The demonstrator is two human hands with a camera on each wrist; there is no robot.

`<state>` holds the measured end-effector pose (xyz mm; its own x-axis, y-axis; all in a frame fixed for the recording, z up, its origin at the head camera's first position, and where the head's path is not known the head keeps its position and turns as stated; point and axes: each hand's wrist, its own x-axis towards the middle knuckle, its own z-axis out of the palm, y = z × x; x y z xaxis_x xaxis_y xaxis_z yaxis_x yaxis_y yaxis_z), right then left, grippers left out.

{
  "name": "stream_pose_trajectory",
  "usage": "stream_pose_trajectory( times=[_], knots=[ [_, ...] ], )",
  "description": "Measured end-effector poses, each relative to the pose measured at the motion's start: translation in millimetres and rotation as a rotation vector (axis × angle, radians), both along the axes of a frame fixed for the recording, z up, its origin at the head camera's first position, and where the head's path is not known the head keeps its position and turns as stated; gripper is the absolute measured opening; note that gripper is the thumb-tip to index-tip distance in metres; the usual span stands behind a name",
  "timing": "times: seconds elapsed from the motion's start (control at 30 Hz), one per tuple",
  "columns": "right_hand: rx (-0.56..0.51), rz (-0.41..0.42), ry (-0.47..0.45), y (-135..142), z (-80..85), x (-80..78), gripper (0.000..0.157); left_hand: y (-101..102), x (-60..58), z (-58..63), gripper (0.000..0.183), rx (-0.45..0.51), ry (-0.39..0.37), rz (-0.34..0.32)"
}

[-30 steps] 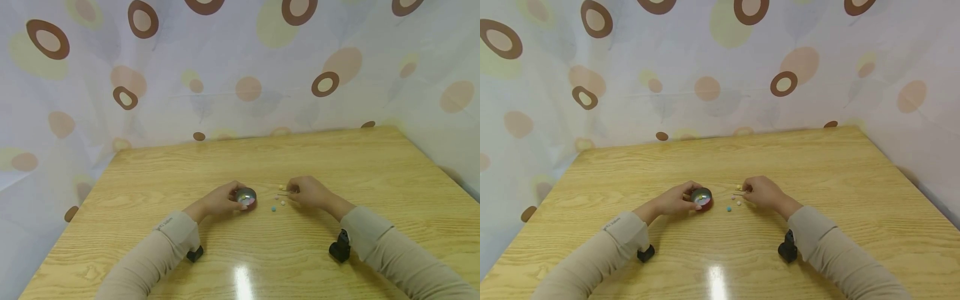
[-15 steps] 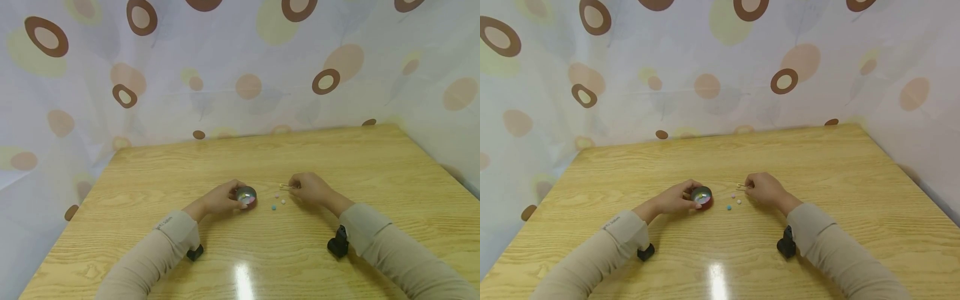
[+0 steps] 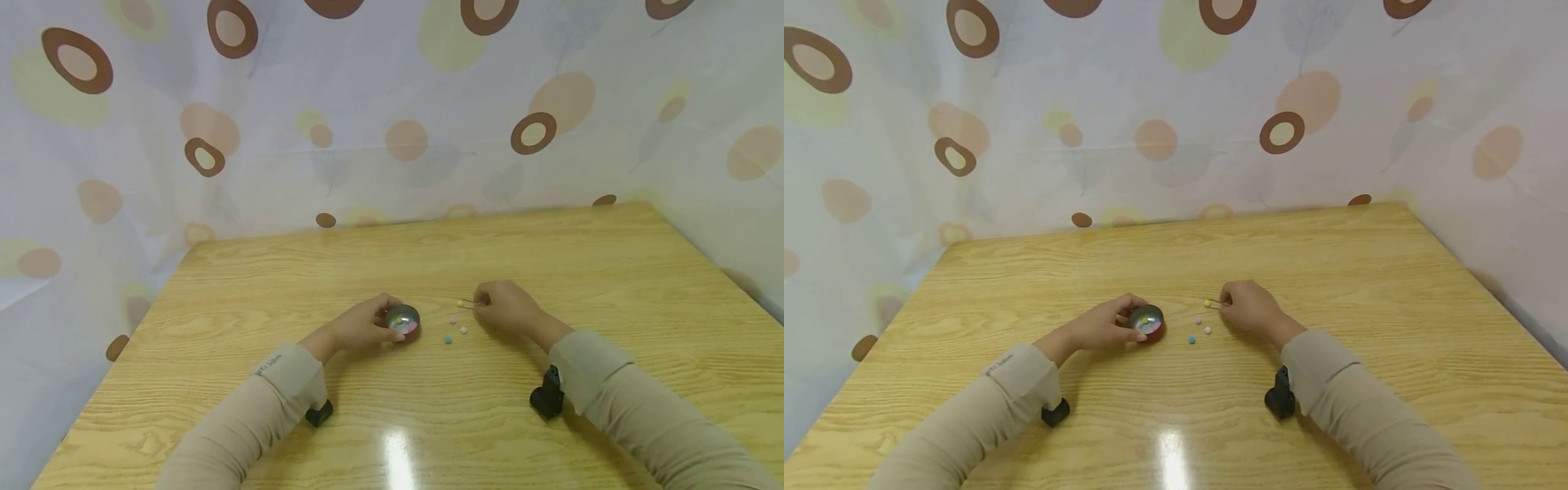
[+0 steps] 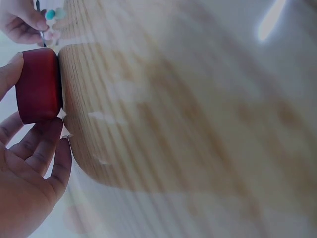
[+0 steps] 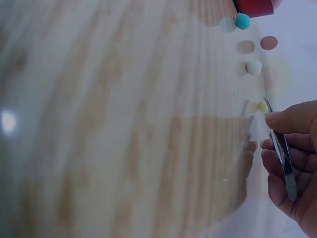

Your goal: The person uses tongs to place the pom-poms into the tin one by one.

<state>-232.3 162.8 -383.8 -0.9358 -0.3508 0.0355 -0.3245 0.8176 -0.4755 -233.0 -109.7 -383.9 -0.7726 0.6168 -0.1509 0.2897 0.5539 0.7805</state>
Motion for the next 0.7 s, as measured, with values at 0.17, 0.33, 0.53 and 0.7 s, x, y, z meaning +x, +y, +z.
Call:
stream_pose_trajectory(
  times=[0.17,0.33,0.53,0.7],
  knots=[
    [0.008,-0.005,-0.006,-1,0.7,-1.0,0.013,1,5.1,8.1,0.044,0.013,-0.001,-0.012],
    [0.020,-0.011,-0.020,-2,1.5,-0.3,0.011,5,19.1,30.6,0.042,0.013,-0.009,-0.017],
    [0.024,-0.006,-0.015,-3,2.8,0.1,0.008,1,2.6,4.1,0.045,0.009,0.004,-0.010],
    [0.026,-0.004,-0.009,-3,1.7,-0.7,0.007,0,-0.3,-0.8,0.045,-0.009,0.017,-0.003]
  ],
)
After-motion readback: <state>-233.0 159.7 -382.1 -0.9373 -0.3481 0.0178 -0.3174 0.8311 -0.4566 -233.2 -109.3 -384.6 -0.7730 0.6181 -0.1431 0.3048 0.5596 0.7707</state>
